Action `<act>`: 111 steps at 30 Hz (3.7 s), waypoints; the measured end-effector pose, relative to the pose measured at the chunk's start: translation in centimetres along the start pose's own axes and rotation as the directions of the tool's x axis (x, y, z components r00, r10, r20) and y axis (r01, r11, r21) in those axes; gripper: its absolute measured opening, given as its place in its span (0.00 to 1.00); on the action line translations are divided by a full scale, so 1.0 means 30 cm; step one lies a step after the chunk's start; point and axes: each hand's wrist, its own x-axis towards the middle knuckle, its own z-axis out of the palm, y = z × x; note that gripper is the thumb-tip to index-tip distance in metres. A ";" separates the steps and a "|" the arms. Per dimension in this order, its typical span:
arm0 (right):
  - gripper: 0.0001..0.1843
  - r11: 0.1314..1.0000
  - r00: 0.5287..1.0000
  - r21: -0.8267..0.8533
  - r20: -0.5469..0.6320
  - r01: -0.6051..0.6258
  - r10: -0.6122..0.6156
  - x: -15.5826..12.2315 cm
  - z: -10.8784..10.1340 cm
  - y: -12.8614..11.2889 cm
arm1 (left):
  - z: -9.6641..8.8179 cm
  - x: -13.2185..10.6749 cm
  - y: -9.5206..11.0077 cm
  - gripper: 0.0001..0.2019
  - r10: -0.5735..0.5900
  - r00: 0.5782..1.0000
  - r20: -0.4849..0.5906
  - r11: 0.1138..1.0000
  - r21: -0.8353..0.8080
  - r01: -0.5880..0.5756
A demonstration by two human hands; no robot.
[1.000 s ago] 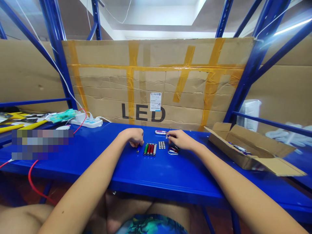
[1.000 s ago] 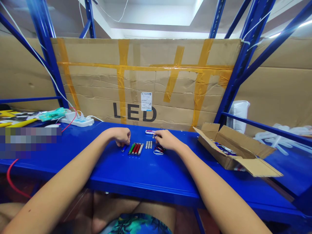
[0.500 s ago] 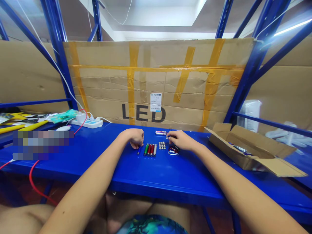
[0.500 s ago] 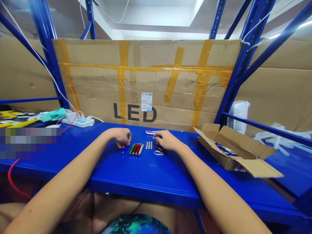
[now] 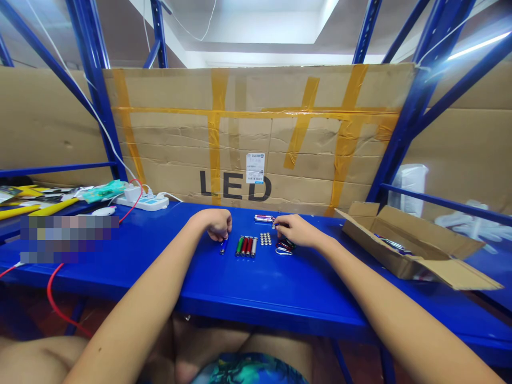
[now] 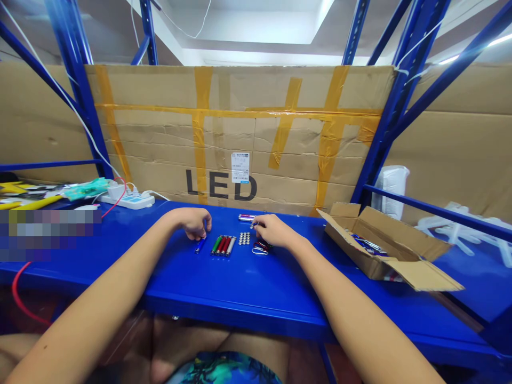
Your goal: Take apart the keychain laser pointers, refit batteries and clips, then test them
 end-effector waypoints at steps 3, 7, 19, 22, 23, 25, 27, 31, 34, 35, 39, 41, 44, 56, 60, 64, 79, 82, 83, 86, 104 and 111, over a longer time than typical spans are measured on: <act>0.09 1.000 1.000 -0.001 0.002 -0.002 0.002 0.000 0.000 0.000 | -0.001 -0.001 -0.003 0.19 0.010 1.000 0.010 1.000 -0.009 -0.010; 0.10 1.000 1.000 -0.006 -0.004 0.005 -0.005 0.001 0.002 0.004 | -0.001 -0.005 -0.003 0.18 0.006 1.000 0.005 1.000 -0.008 -0.006; 0.10 1.000 1.000 -0.017 0.000 0.005 -0.005 0.002 0.002 0.002 | 0.024 0.005 0.031 0.17 0.030 1.000 -0.003 0.998 -0.051 -0.030; 0.10 1.000 1.000 -0.015 0.002 0.008 -0.008 0.001 0.001 -0.002 | 0.032 0.003 0.046 0.16 0.036 0.999 -0.012 0.995 -0.088 -0.037; 0.10 1.000 1.000 -0.013 0.004 0.009 -0.008 0.000 0.001 -0.004 | 0.034 0.002 0.050 0.15 0.032 0.999 -0.016 0.994 -0.105 -0.034; 0.10 1.000 1.000 -0.011 0.007 0.007 -0.007 -0.001 0.001 -0.006 | 0.036 0.000 0.057 0.13 0.012 1.000 -0.027 0.991 -0.133 -0.016; 0.10 1.000 1.000 -0.009 0.009 0.008 -0.008 -0.002 0.002 -0.008 | 0.037 0.001 0.062 0.12 -0.007 0.999 -0.033 0.988 -0.155 0.002; 0.10 1.000 1.000 -0.004 -0.004 0.013 -0.013 -0.001 0.003 -0.009 | 0.044 0.007 0.069 0.11 -0.011 1.000 -0.028 0.980 -0.197 0.005; 0.10 1.000 1.000 0.006 -0.016 0.021 -0.020 0.000 0.002 -0.013 | 0.051 0.006 0.070 0.09 -0.001 1.000 -0.015 0.975 -0.221 -0.002; 0.10 1.000 1.000 0.008 -0.018 0.020 -0.020 0.000 0.001 -0.016 | 0.052 0.004 0.070 0.09 0.000 1.000 -0.011 0.974 -0.228 -0.003; 0.10 1.000 1.000 0.025 -0.027 0.016 -0.016 -0.002 0.000 -0.027 | 0.044 -0.002 0.066 0.07 0.018 0.998 -0.061 0.976 -0.215 -0.031; 0.11 0.997 0.999 0.068 -0.033 0.019 -0.017 -0.001 0.003 -0.029 | 0.040 0.000 0.072 0.05 0.095 0.968 -0.234 0.983 -0.129 -0.128; 0.11 0.976 0.999 0.219 -0.037 0.001 0.007 0.007 0.015 -0.025 | 0.050 0.004 0.101 0.07 0.376 0.773 -0.511 0.907 0.030 -0.420; 0.13 0.794 0.999 0.607 0.014 -0.041 0.041 0.016 0.038 -0.041 | 0.147 0.034 0.197 0.04 0.696 0.427 -0.577 0.634 0.214 -0.743; 0.13 0.826 0.999 0.564 -0.028 -0.013 0.034 0.015 0.036 -0.039 | 0.158 0.044 0.197 0.05 0.672 0.425 -0.606 0.640 0.188 -0.745; 0.12 0.821 0.993 0.568 -0.116 0.060 0.008 0.020 0.037 -0.042 | 0.157 0.043 0.207 0.09 0.628 0.406 -0.664 0.682 0.217 -0.699; 0.19 0.642 0.946 0.746 -0.309 0.179 0.095 0.029 0.010 -0.060 | 0.160 0.041 0.225 0.06 0.441 0.413 -0.797 0.712 0.030 -0.702; 0.18 0.674 0.944 0.720 -0.312 0.164 0.104 0.031 0.005 -0.058 | 0.160 0.041 0.225 0.06 0.472 0.364 -0.803 0.712 0.103 -0.695; 0.17 0.692 0.944 0.705 -0.313 0.155 0.108 0.031 0.003 -0.057 | 0.161 0.041 0.224 0.06 0.486 0.353 -0.800 0.709 0.125 -0.694; 0.15 0.758 0.946 0.642 -0.304 0.114 0.115 0.026 -0.003 -0.055 | 0.165 0.045 0.218 0.07 0.548 0.332 -0.768 0.680 0.178 -0.711; 0.07 0.978 0.949 0.186 -0.313 0.091 -0.029 -0.002 -0.002 -0.046 | 0.167 0.045 0.199 0.08 0.671 0.379 -0.638 0.634 0.227 -0.740; 0.07 0.937 0.917 0.312 -0.398 0.155 -0.019 0.001 0.012 -0.062 | 0.159 0.032 0.208 0.08 0.598 0.373 -0.709 0.648 0.154 -0.746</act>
